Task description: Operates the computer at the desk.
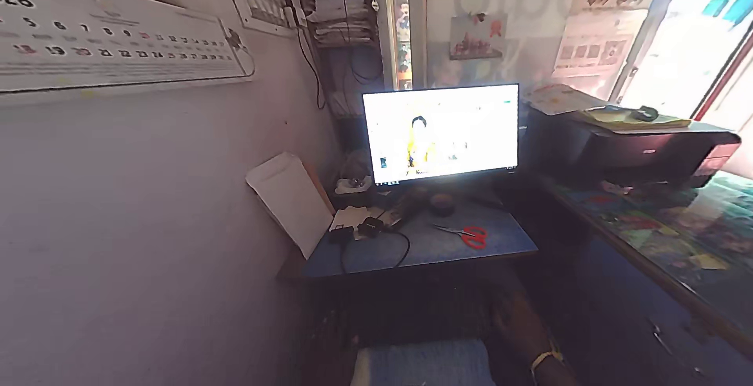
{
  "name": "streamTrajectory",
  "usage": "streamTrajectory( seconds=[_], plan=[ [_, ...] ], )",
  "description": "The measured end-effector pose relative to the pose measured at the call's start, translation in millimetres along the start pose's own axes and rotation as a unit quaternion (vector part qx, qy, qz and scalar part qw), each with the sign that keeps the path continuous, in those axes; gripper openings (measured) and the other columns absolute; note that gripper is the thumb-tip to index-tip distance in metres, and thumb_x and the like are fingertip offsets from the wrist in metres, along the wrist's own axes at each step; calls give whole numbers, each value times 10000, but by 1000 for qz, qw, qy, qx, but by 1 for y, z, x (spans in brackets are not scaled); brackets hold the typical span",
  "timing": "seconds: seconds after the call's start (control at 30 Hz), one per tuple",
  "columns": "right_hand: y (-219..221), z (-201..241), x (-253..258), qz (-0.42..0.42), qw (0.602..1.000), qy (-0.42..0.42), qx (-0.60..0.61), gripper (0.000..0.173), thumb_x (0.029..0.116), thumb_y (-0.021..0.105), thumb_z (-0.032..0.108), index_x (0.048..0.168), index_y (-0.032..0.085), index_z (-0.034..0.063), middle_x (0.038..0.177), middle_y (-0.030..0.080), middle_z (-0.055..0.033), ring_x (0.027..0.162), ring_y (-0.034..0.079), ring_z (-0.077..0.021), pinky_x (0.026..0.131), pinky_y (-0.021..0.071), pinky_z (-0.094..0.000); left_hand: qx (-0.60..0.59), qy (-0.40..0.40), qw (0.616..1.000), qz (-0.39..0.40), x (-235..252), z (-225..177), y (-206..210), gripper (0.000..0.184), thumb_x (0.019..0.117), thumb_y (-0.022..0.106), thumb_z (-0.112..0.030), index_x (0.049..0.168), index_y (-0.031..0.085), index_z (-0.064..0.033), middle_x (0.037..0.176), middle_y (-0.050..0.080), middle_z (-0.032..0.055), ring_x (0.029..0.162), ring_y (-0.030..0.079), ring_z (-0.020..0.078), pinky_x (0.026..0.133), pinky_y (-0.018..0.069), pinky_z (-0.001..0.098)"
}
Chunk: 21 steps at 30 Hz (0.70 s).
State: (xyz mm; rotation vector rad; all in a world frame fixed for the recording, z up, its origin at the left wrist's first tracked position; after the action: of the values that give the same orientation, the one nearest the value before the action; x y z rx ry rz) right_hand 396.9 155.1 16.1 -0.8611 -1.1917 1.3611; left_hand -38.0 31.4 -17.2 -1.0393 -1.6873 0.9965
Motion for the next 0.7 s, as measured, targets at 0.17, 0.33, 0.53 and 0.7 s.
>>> streamTrajectory(
  seconds=[0.17,0.33,0.53,0.7],
  plan=[
    [-1,3,-1,-27,999,-26,-4,501,957,577,348,1425,616,175,1539,505,-140,1419,488,-324,1145,433,-493,-9,-2,1000,-7,-1,0,-2,657,1048,395,-504,1569,413,-105,1643,338,178,1534,285,384,1249,182,593],
    [-3,5,-3,-42,997,-59,33,470,934,613,294,1373,657,135,1514,532,-136,1417,486,-328,1165,411,-491,-23,3,999,-26,-6,0,-5,645,1052,384,-534,1538,467,-116,1635,365,152,1531,305,349,1249,206,566],
    [1,1,-3,-71,994,-65,47,457,916,648,275,1350,679,134,1501,548,-143,1405,501,-343,1160,417,-513,-11,0,1000,-24,-5,-1,-3,644,1051,377,-533,1556,444,-139,1640,359,146,1530,305,355,1246,203,580],
    [2,1,-5,-81,993,-66,45,448,913,628,279,1338,689,147,1490,562,-127,1387,521,-339,1141,436,-511,2,8,1000,-29,-4,3,3,657,1049,353,-543,1560,437,-139,1651,341,137,1536,296,343,1246,203,579]
  ],
)
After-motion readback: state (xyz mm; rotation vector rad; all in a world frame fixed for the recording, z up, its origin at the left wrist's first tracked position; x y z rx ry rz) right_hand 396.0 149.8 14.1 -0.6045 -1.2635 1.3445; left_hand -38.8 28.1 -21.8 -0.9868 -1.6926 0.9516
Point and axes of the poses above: each hand's wrist, its own x-axis towards the middle knuckle, its own y-axis out of the palm, z = x × y, the point moved 4 cm from there along x, towards the middle knuckle
